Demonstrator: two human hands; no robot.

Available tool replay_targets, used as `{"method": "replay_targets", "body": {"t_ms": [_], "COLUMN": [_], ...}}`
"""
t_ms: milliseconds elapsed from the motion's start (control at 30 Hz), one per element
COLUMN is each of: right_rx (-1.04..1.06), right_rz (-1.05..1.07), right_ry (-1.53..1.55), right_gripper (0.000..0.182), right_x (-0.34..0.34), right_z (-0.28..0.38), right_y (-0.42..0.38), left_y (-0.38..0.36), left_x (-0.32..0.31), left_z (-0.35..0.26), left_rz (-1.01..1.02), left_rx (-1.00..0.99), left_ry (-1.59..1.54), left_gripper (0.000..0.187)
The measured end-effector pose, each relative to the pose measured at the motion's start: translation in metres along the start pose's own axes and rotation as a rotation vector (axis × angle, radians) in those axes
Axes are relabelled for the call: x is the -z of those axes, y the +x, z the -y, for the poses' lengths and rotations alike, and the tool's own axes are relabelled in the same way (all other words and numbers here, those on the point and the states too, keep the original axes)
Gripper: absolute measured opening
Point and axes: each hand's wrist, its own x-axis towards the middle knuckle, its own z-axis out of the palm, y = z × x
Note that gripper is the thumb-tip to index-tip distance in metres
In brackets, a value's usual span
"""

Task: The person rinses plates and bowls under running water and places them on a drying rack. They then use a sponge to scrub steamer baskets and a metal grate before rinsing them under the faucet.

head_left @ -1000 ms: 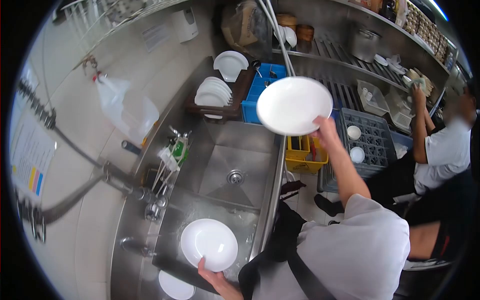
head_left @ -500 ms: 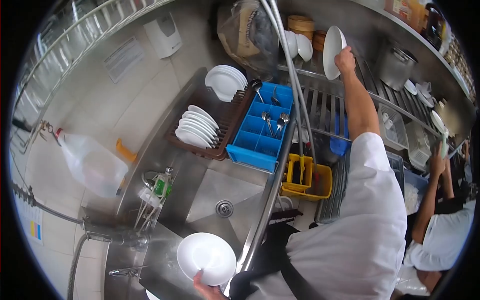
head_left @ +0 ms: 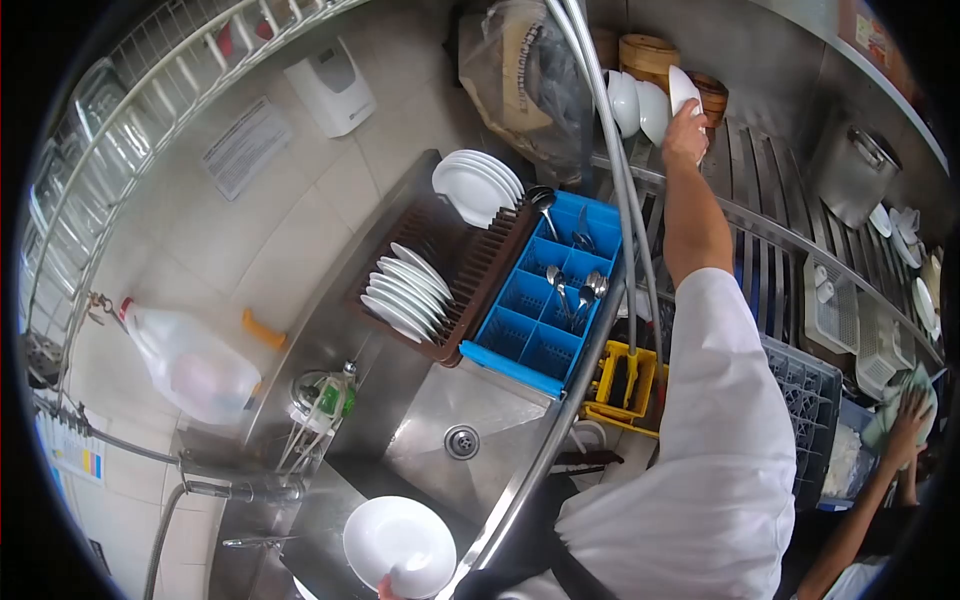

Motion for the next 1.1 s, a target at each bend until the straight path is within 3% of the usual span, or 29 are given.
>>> {"method": "replay_targets", "body": {"t_ms": [400,500,567,633,667,700,733,767,800,833,867,900,933,1000,1033,1067,1100], "right_rx": [0.098,0.135,0.144,0.134,0.341,0.478,0.467,0.568,0.284,0.838,0.919,0.776,0.297,-0.051,-0.314,-0.338,-0.519], "right_rz": [0.102,0.085,0.087,0.163,0.095,-0.206,0.096,0.253,0.949,1.013,1.18,1.792,1.881,1.982,1.968,1.939,1.835], "right_ry": [-0.162,-0.163,-0.015,0.171,0.234,0.313,0.545,0.725,1.096,1.034,1.179,1.158,1.141,1.193,1.357,1.357,1.424], "right_gripper": [0.065,0.072,0.067,0.066,0.067,0.056,0.049,0.036,0.022,0.017,0.02,0.038,0.072,0.09,0.086,0.086,0.08], "right_x": [-0.027,-0.038,-0.033,0.003,0.017,0.025,0.045,0.116,0.154,0.165,0.182,0.181,0.196,0.239,0.247,0.245,0.244], "right_z": [0.006,0.0,0.007,-0.002,-0.014,-0.014,-0.02,-0.03,-0.043,-0.066,-0.085,-0.1,-0.132,-0.143,-0.151,-0.162,-0.167], "right_y": [0.001,-0.001,-0.001,-0.019,-0.039,-0.067,-0.1,-0.16,-0.215,-0.261,-0.32,-0.366,-0.431,-0.471,-0.485,-0.485,-0.482], "left_y": [-0.05,-0.055,-0.067,-0.073,-0.071,-0.068,-0.06,-0.051,-0.039,-0.023,-0.018,-0.013,-0.02,-0.041,-0.052,-0.052,-0.062], "left_x": [-0.052,-0.056,-0.079,-0.091,-0.097,-0.103,-0.112,-0.119,-0.124,-0.131,-0.141,-0.151,-0.173,-0.217,-0.236,-0.253,-0.271], "left_z": [-0.022,-0.02,-0.022,-0.015,-0.015,-0.015,-0.022,-0.025,-0.026,-0.022,-0.019,-0.016,-0.012,-0.006,-0.003,0.005,0.007], "left_rz": [-0.05,0.08,0.262,0.205,0.183,0.158,0.263,0.365,0.38,0.414,0.437,0.462,0.54,0.675,0.732,0.817,0.825], "left_rx": [0.043,0.027,-0.141,-0.228,-0.275,-0.322,-0.188,-0.049,-0.043,0.011,0.041,0.069,0.08,0.12,0.148,0.166,0.135], "left_ry": [0.047,0.124,-0.055,0.046,0.089,0.132,0.009,-0.111,-0.098,-0.016,0.031,0.078,0.077,0.12,0.164,0.217,0.257], "left_gripper": [0.05,0.058,0.06,0.06,0.061,0.061,0.064,0.069,0.069,0.068,0.068,0.068,0.06,0.053,0.052,0.053,0.057]}}
